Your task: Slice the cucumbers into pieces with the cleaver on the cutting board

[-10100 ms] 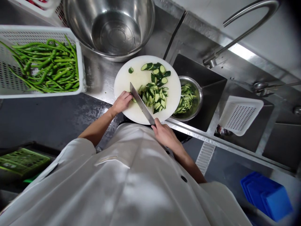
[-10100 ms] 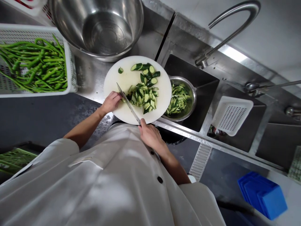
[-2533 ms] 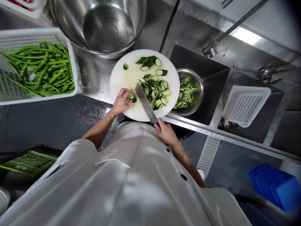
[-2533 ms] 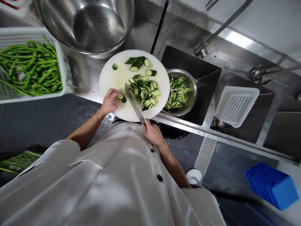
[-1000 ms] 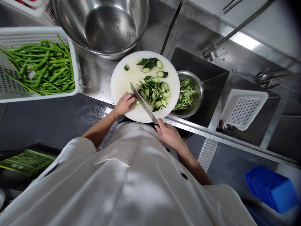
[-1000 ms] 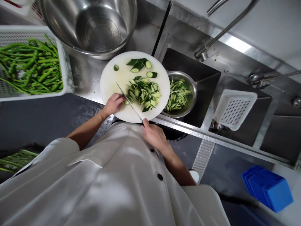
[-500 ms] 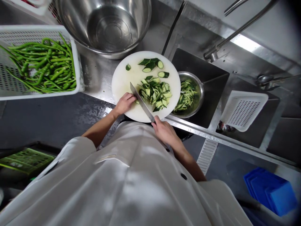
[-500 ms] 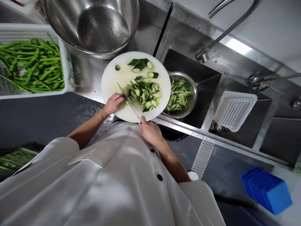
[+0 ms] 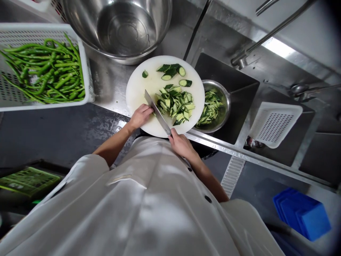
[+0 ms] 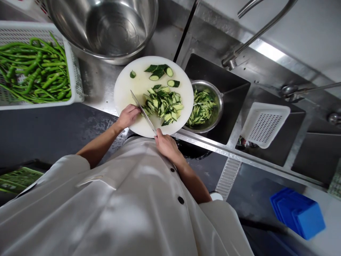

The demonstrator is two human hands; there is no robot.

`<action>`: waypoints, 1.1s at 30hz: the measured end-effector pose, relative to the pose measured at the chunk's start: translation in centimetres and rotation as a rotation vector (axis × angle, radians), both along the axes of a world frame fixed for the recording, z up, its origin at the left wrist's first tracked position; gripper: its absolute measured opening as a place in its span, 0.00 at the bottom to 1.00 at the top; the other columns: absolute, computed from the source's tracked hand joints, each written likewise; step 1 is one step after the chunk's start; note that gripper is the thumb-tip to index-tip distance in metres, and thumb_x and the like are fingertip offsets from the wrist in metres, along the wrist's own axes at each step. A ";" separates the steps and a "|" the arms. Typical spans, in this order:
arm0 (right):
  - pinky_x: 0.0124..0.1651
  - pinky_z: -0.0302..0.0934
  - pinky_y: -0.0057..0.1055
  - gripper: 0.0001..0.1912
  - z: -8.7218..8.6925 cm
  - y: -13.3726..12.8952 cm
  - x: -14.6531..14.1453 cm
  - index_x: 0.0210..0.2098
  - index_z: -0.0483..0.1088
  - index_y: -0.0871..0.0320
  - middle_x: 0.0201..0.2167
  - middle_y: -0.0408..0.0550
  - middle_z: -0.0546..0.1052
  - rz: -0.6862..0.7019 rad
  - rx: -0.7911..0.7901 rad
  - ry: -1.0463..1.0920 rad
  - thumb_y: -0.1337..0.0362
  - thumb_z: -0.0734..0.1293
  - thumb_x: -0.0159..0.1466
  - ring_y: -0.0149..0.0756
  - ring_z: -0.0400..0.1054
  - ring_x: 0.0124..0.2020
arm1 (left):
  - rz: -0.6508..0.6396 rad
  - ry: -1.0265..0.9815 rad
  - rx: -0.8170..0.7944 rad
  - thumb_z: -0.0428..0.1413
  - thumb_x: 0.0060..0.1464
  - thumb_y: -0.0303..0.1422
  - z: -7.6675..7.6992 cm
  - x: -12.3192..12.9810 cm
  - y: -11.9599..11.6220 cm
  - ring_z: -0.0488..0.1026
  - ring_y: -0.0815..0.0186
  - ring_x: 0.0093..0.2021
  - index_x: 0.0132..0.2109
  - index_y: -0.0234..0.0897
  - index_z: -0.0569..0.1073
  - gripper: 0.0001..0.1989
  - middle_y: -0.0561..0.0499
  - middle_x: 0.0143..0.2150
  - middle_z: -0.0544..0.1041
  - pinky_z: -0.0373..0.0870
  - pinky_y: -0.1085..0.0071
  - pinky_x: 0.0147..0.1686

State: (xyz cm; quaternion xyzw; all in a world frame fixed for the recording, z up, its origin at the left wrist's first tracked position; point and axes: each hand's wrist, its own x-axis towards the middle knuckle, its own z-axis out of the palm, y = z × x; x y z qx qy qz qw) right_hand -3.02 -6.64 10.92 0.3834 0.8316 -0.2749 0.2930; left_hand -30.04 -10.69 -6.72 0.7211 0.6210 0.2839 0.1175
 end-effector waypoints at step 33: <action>0.41 0.53 0.29 0.15 -2.8 -1.0 4.5 0.58 0.67 0.54 0.42 0.48 0.82 0.026 -0.127 0.211 0.58 0.57 0.78 0.40 0.74 0.42 | 0.300 -0.022 -0.181 0.62 0.62 0.38 2.4 0.6 22.5 0.73 0.53 0.54 0.54 0.34 0.70 0.18 0.44 0.45 0.74 0.69 0.58 0.56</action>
